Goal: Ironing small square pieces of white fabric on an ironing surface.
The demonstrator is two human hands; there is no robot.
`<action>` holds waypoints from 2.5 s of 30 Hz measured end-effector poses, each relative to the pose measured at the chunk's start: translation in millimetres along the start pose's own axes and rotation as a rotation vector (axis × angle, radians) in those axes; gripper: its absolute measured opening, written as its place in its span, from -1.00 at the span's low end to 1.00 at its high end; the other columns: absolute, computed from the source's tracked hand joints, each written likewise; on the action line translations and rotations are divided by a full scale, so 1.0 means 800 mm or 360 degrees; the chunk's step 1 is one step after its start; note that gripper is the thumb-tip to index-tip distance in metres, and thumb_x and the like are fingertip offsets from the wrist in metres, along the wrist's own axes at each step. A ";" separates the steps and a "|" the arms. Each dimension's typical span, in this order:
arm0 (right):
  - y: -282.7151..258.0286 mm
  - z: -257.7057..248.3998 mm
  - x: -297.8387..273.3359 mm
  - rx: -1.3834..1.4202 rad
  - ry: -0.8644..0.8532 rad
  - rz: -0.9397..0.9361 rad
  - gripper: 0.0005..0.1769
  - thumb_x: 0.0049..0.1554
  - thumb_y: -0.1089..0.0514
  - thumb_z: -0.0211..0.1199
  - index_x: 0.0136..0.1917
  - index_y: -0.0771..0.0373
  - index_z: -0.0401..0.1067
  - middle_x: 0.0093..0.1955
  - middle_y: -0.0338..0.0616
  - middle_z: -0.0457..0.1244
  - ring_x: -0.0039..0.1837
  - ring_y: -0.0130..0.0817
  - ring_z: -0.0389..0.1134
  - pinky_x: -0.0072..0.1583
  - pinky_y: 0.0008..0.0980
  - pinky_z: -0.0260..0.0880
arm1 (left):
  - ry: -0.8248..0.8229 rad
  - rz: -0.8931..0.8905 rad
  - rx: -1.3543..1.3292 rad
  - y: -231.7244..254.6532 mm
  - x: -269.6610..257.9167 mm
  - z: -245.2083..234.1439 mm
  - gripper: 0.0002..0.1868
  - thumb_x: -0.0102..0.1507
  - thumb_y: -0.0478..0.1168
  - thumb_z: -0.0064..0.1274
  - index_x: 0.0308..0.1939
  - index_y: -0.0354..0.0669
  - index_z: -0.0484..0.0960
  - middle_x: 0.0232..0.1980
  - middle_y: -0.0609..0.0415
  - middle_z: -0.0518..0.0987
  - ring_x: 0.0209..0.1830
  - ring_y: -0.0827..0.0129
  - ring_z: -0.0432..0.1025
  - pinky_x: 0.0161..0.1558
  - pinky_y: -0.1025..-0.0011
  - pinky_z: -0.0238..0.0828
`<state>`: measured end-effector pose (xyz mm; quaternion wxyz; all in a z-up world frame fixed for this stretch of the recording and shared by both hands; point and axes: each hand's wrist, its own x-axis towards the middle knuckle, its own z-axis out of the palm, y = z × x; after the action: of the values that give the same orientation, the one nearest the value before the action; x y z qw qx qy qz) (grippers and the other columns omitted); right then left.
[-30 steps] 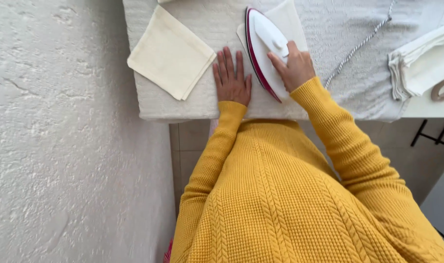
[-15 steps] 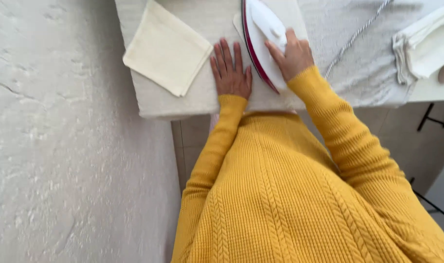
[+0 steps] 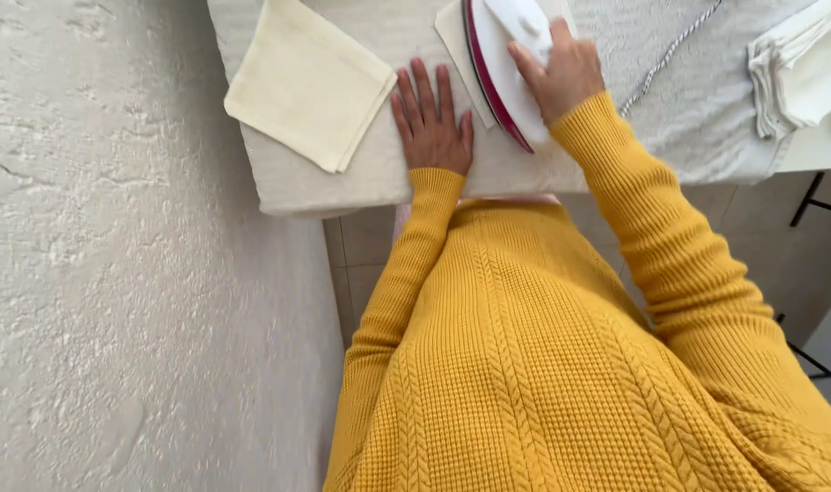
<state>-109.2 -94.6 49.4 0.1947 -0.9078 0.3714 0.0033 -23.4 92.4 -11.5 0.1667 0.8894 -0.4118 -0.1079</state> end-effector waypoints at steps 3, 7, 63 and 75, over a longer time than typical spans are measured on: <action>0.006 -0.005 0.018 0.0037 0.0014 -0.0061 -0.43 0.37 -0.16 0.32 0.11 0.49 0.37 -0.16 0.31 0.39 -0.11 0.26 0.42 -0.04 0.05 0.44 | 0.0158 0.0039 -0.0036 -0.002 0.018 0.003 -0.19 0.46 0.13 -0.25 0.65 -0.09 -0.19 0.70 -0.19 -0.25 0.72 -0.10 -0.32 0.67 -0.04 -0.46; -0.010 -0.020 0.006 0.0194 -0.0227 0.0217 -0.41 0.39 -0.18 0.24 0.15 0.50 0.35 -0.21 0.27 0.37 -0.18 0.09 0.47 -0.11 -0.08 0.50 | 0.0066 0.0037 -0.0040 0.003 -0.007 -0.002 -0.21 0.49 0.12 -0.27 0.66 -0.11 -0.19 0.70 -0.20 -0.25 0.73 -0.10 -0.32 0.69 -0.04 -0.46; 0.062 -0.026 0.037 0.0119 0.0042 -0.0099 -0.43 0.40 -0.14 0.32 0.16 0.50 0.39 -0.18 0.31 0.37 -0.17 0.14 0.44 -0.08 -0.05 0.48 | -0.0525 -0.0008 0.0079 0.062 0.095 -0.026 -0.36 0.55 0.10 -0.52 0.69 0.11 -0.16 0.73 0.16 -0.25 0.74 0.01 -0.39 0.65 -0.12 -0.55; 0.071 -0.030 0.055 0.0176 -0.0288 0.0297 -0.43 0.38 -0.15 0.21 0.18 0.51 0.37 -0.26 0.13 0.36 -0.30 -0.13 0.45 -0.25 -0.18 0.51 | -0.0591 -0.0024 0.0069 0.059 0.110 -0.026 -0.32 0.51 0.18 -0.52 0.67 0.16 -0.17 0.73 0.15 -0.25 0.73 -0.02 -0.39 0.63 -0.13 -0.58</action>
<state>-118.7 -169.6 45.3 0.2759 -0.8532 0.4349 0.0828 6.8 0.2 21.2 0.0677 0.8606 -0.4310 -0.2627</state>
